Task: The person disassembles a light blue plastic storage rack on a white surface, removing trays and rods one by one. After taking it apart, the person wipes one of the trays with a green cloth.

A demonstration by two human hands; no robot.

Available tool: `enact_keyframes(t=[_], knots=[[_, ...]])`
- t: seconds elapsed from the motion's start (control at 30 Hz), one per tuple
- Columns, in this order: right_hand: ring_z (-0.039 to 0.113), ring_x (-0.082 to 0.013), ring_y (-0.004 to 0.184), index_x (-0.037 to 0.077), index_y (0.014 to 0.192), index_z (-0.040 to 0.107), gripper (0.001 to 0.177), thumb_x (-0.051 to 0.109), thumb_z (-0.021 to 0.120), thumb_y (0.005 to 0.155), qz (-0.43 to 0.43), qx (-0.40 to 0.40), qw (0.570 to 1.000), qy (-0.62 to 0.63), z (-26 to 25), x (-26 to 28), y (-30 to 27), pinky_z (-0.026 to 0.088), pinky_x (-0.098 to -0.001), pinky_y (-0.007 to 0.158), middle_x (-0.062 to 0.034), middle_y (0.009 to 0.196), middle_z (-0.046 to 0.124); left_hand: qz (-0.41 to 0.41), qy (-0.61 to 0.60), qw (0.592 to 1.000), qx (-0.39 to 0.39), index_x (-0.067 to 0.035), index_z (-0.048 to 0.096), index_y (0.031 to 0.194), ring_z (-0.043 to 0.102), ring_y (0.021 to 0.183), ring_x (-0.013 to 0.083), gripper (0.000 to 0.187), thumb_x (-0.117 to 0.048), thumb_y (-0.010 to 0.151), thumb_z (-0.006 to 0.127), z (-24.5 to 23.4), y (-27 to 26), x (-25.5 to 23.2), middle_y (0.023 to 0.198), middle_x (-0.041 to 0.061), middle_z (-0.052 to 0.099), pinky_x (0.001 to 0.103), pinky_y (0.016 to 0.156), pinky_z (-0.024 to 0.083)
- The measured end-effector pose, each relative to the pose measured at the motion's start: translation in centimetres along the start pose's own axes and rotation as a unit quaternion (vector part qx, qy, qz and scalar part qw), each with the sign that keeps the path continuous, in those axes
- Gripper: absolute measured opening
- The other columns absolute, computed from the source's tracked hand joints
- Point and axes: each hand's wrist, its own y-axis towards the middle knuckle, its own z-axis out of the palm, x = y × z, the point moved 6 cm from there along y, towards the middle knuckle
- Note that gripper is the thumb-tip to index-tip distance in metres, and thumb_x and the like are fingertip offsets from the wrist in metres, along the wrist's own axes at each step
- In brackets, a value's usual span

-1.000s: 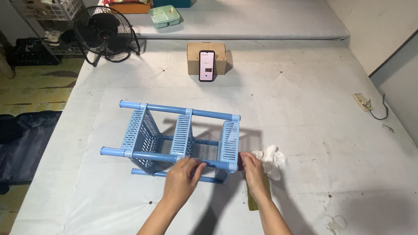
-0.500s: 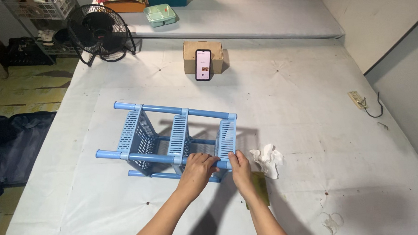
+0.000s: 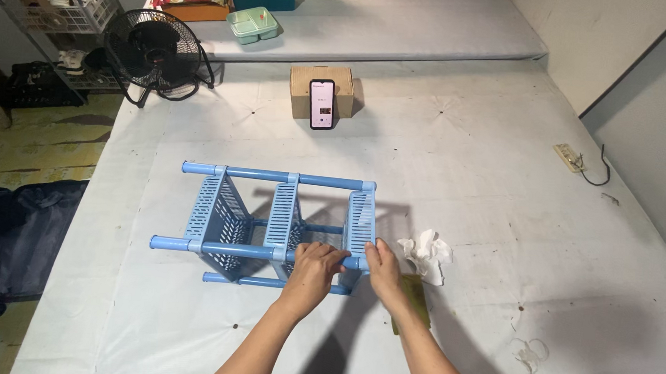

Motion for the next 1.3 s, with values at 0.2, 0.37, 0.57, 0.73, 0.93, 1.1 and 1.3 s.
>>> enact_keyframes(t=[0.2, 0.37, 0.57, 0.73, 0.93, 1.1, 1.3], knots=[[0.06, -0.0193, 0.073, 0.002, 0.096, 0.061, 0.03, 0.03, 0.052, 0.102, 0.011, 0.008, 1.0, -0.002, -1.0, 1.1, -0.6, 0.049, -0.0375, 0.071, -0.0119, 0.078, 0.065, 0.004, 0.015, 1.0, 0.001, -0.008, 0.077, 0.112, 0.061, 0.092, 0.0258, 0.027, -0.012, 0.085, 0.073, 0.2, 0.0, -0.3, 0.091, 0.009, 0.07, 0.043, 0.088, 0.038], [0.058, -0.0186, 0.072, 0.001, 0.092, 0.058, 0.03, 0.029, 0.053, 0.102, 0.009, -0.01, 1.0, 0.02, -1.0, 1.1, -0.9, 0.049, -0.0382, 0.069, -0.0121, 0.076, 0.063, -0.006, 0.022, 1.0, -0.005, -0.008, 0.074, 0.111, 0.061, 0.094, 0.0261, 0.024, -0.011, 0.087, 0.071, 0.5, -0.4, -0.4, 0.094, 0.008, 0.07, 0.044, 0.09, 0.038], [0.057, -0.0222, 0.067, 0.001, 0.088, 0.055, 0.029, 0.028, 0.055, 0.101, -0.021, -0.051, 0.998, -0.042, -1.3, -0.1, 0.1, 0.046, -0.0393, 0.066, -0.0147, 0.073, 0.06, -0.021, 0.027, 0.999, 0.001, -0.008, 0.074, 0.109, 0.06, 0.095, 0.0276, 0.023, -0.013, 0.087, 0.071, 0.4, -0.2, -0.1, 0.095, 0.01, 0.07, 0.045, 0.09, 0.038], [0.056, -0.022, 0.065, 0.002, 0.087, 0.055, 0.028, 0.027, 0.056, 0.099, -0.014, -0.049, 0.998, -0.043, -1.6, -0.4, 0.3, 0.046, -0.0385, 0.064, -0.0139, 0.071, 0.059, -0.041, 0.027, 0.998, 0.029, -0.008, 0.074, 0.11, 0.06, 0.096, 0.0278, 0.023, -0.016, 0.089, 0.071, 0.2, 0.1, 0.1, 0.094, 0.01, 0.07, 0.044, 0.091, 0.038], [0.053, -0.0117, 0.068, 0.005, 0.084, 0.062, 0.026, 0.026, 0.058, 0.1, 0.016, -0.015, 0.999, 0.04, -1.6, 0.8, -0.2, 0.045, -0.0327, 0.063, -0.0016, 0.073, 0.059, -0.053, 0.024, 0.997, 0.047, -0.008, 0.074, 0.114, 0.061, 0.099, 0.0284, 0.027, -0.016, 0.089, 0.07, 0.0, 0.4, -0.2, 0.098, 0.01, 0.072, 0.045, 0.095, 0.039], [0.055, -0.0067, 0.073, 0.003, 0.093, 0.072, 0.028, 0.029, 0.064, 0.097, 0.047, 0.032, 0.988, 0.142, -1.8, 2.0, -0.1, 0.045, -0.0257, 0.068, 0.002, 0.078, 0.067, -0.029, 0.021, 0.999, 0.024, -0.004, 0.072, 0.118, 0.062, 0.103, 0.0327, 0.033, -0.017, 0.088, 0.072, -0.9, 1.6, 0.2, 0.104, 0.015, 0.071, 0.047, 0.09, 0.042], [0.059, -0.0085, 0.074, 0.004, 0.094, 0.074, 0.034, 0.035, 0.062, 0.098, 0.086, 0.011, 0.987, 0.139, -2.6, 1.8, 1.7, 0.047, -0.025, 0.069, 0.0001, 0.08, 0.07, -0.046, 0.059, 0.996, -0.051, -0.009, 0.075, 0.114, 0.066, 0.103, 0.0277, 0.023, -0.012, 0.092, 0.068, -1.5, 5.3, 2.8, 0.109, 0.01, 0.073, 0.044, 0.096, 0.048]])
